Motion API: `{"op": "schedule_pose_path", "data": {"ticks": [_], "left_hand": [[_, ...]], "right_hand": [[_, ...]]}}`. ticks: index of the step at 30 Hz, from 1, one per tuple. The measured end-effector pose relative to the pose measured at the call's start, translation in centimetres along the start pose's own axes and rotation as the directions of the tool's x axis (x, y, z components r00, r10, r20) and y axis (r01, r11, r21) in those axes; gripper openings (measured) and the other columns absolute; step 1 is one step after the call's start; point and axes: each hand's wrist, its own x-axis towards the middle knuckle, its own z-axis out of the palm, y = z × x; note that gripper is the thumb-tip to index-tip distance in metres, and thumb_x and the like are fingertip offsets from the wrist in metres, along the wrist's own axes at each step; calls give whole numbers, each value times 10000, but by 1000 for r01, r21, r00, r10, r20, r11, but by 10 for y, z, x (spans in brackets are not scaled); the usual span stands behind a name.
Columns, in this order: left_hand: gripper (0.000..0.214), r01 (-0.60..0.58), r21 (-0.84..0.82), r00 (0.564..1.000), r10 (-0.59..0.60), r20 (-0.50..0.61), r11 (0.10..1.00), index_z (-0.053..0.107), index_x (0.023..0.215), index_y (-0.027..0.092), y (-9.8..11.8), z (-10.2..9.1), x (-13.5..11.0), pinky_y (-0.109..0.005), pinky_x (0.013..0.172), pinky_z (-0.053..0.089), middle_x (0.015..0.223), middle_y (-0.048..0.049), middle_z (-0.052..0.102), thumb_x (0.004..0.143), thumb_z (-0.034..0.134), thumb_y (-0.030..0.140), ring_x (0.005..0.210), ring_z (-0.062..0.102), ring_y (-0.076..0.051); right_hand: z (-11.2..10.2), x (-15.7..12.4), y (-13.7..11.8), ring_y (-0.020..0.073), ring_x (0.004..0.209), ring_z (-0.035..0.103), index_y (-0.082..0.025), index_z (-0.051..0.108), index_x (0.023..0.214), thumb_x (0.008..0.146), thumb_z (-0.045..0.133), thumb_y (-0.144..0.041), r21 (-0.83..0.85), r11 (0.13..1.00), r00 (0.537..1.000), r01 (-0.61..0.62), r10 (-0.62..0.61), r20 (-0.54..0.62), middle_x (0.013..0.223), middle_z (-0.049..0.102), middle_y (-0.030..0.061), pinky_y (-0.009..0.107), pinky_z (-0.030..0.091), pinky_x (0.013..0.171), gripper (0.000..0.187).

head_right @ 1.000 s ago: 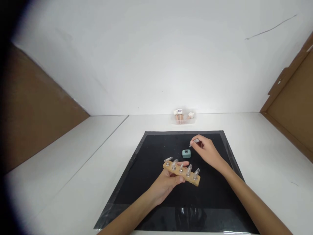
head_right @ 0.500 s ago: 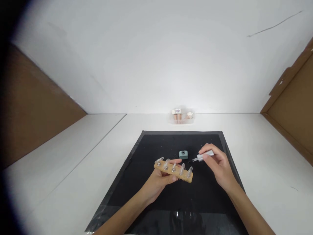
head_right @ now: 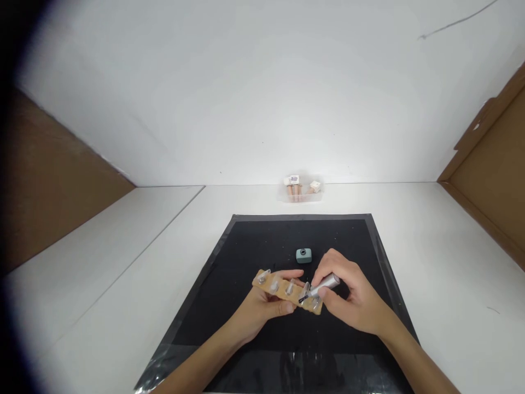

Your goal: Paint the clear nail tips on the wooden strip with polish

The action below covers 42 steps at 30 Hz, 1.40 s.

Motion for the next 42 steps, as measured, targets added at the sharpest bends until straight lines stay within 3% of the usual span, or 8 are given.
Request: {"op": "schedule_pose_path", "data": {"ticks": [11, 16, 19, 29, 34, 38, 42], "left_hand": [[456, -28, 90, 1000, 27, 8, 996, 708, 890, 221, -3, -3, -2, -377, 781, 462, 836, -23, 706, 458, 836, 154, 795, 634, -206], [463, -33, 94, 999, 33, 7, 995, 703, 900, 214, -3, -2, -2, -384, 793, 454, 840, -28, 707, 459, 838, 169, 812, 632, -213], [457, -36, 76, 999, 34, 24, 996, 704, 894, 218, -3, -2, -2, -366, 772, 461, 823, -18, 708, 460, 841, 186, 785, 631, -196], [463, -13, 93, 1000, 11, 15, 996, 703, 883, 191, -3, -1, -2, -324, 736, 484, 824, -29, 706, 444, 844, 163, 768, 631, -184], [458, -17, 100, 1000, 16, 10, 995, 699, 889, 182, -3, 0, -2, -348, 750, 484, 828, -38, 710, 454, 839, 154, 774, 636, -200], [465, -7, 91, 1000, 6, 20, 996, 701, 890, 191, -4, 0, -3, -345, 740, 484, 829, -35, 714, 448, 844, 173, 779, 635, -197], [466, -1, 91, 1000, 1, 1, 996, 710, 866, 186, -4, 1, -2, -312, 713, 490, 825, -37, 715, 422, 852, 167, 762, 634, -184]], "right_hand": [[-4, -4, 9, 157, 625, 473, -222, 551, 790, 887, 479, -288, -62, 994, 989, -88, 80, -127, 707, 486, 12, 280, 386, 559, 137], [-2, -4, 6, 159, 632, 471, -223, 557, 787, 889, 476, -370, 72, 996, 997, -52, 55, -45, 689, 474, 7, 275, 382, 560, 196], [0, -4, 5, 155, 626, 469, -220, 560, 782, 889, 477, -354, 51, 996, 997, -79, 80, -20, 692, 477, 7, 271, 380, 557, 190], [-2, 0, 10, 132, 549, 457, -216, 559, 718, 833, 530, -318, -45, 971, 945, -233, 215, -247, 647, 501, -8, 252, 357, 507, 156], [-2, -3, 8, 150, 588, 483, -210, 569, 719, 844, 516, -429, 86, 982, 970, -168, 180, -161, 658, 503, 6, 265, 392, 540, 257], [0, -3, 5, 135, 566, 476, -203, 567, 713, 853, 516, -378, 66, 975, 975, -212, 215, -48, 642, 497, -7, 248, 379, 527, 230], [1, -2, 6, 133, 576, 494, -203, 561, 711, 833, 526, -282, -9, 962, 957, -272, 269, -110, 647, 521, -9, 249, 389, 546, 150]]}}
